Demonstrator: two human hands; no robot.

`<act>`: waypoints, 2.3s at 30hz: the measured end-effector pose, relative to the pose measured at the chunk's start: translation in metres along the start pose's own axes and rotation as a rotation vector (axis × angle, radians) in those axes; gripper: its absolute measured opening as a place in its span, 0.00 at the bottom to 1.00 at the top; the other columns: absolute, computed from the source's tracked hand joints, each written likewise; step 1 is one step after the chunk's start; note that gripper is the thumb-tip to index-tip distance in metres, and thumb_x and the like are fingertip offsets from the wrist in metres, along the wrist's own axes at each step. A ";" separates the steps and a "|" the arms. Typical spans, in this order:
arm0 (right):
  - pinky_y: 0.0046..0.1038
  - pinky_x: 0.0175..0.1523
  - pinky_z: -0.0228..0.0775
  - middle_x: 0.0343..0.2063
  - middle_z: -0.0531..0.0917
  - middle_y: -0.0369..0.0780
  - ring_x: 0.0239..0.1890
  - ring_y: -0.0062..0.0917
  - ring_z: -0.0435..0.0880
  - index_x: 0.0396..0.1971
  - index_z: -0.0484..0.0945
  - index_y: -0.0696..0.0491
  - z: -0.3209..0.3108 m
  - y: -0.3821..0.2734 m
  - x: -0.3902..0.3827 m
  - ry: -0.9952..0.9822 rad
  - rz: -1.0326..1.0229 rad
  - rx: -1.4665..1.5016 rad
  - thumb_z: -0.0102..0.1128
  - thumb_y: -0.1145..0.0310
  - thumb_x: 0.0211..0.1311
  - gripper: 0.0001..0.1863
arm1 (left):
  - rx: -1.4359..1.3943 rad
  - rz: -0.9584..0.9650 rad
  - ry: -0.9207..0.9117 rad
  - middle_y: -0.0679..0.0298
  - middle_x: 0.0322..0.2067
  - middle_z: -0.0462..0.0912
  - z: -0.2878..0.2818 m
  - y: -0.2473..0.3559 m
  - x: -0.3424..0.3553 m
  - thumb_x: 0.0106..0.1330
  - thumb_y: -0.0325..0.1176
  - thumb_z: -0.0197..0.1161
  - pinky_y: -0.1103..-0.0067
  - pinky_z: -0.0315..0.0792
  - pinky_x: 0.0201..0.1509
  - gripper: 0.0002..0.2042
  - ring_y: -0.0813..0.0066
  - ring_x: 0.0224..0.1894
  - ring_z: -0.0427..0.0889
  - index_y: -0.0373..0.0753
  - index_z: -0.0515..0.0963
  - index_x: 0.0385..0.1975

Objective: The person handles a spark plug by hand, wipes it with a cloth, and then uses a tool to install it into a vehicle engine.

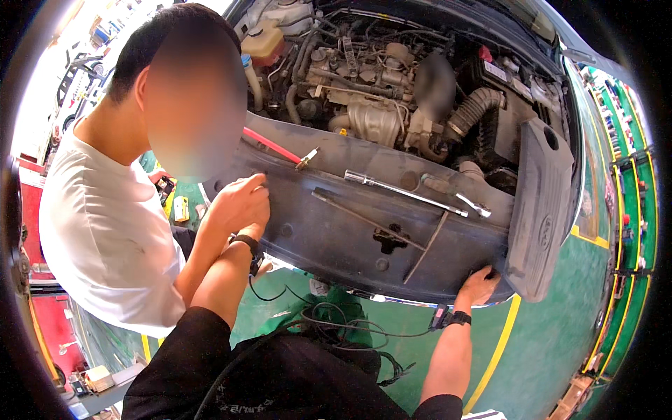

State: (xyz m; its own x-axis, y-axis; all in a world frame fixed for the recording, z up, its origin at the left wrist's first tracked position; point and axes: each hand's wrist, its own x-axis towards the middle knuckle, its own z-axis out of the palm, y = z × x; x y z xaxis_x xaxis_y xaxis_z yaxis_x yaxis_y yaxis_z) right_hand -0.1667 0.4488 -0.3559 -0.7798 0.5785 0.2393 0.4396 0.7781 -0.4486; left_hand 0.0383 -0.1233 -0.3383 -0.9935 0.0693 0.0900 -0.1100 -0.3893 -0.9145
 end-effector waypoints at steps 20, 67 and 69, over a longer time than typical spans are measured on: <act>0.45 0.53 0.69 0.47 0.83 0.49 0.49 0.48 0.80 0.49 0.78 0.56 -0.018 -0.026 -0.009 -0.087 -0.002 0.042 0.48 0.49 0.66 0.26 | 3.139 1.989 1.168 0.48 0.38 0.83 -0.081 -0.002 -0.034 0.67 0.40 0.53 0.59 0.72 0.49 0.15 0.45 0.44 0.80 0.34 0.78 0.41; 0.44 0.52 0.70 0.47 0.83 0.46 0.48 0.46 0.81 0.49 0.78 0.50 -0.012 -0.021 -0.006 -0.063 -0.004 0.024 0.48 0.46 0.67 0.25 | 3.117 2.254 1.045 0.55 0.34 0.72 -0.125 -0.040 -0.023 0.58 0.31 0.55 0.60 0.65 0.48 0.05 0.51 0.40 0.71 0.39 0.71 0.32; 0.44 0.52 0.70 0.47 0.83 0.46 0.48 0.46 0.81 0.49 0.78 0.51 -0.012 -0.023 -0.005 -0.082 0.021 -0.022 0.48 0.46 0.67 0.25 | 3.104 2.277 1.031 0.55 0.33 0.72 -0.125 -0.038 -0.023 0.58 0.31 0.55 0.60 0.65 0.47 0.05 0.52 0.39 0.71 0.39 0.71 0.31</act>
State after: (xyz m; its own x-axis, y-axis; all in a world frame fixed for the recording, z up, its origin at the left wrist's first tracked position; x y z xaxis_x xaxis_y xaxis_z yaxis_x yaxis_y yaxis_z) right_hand -0.1673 0.4310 -0.3366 -0.8037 0.5736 0.1583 0.4655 0.7718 -0.4332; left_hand 0.0691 0.0049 -0.3555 -0.3594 -0.7982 0.4834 -0.6870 0.5769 0.4418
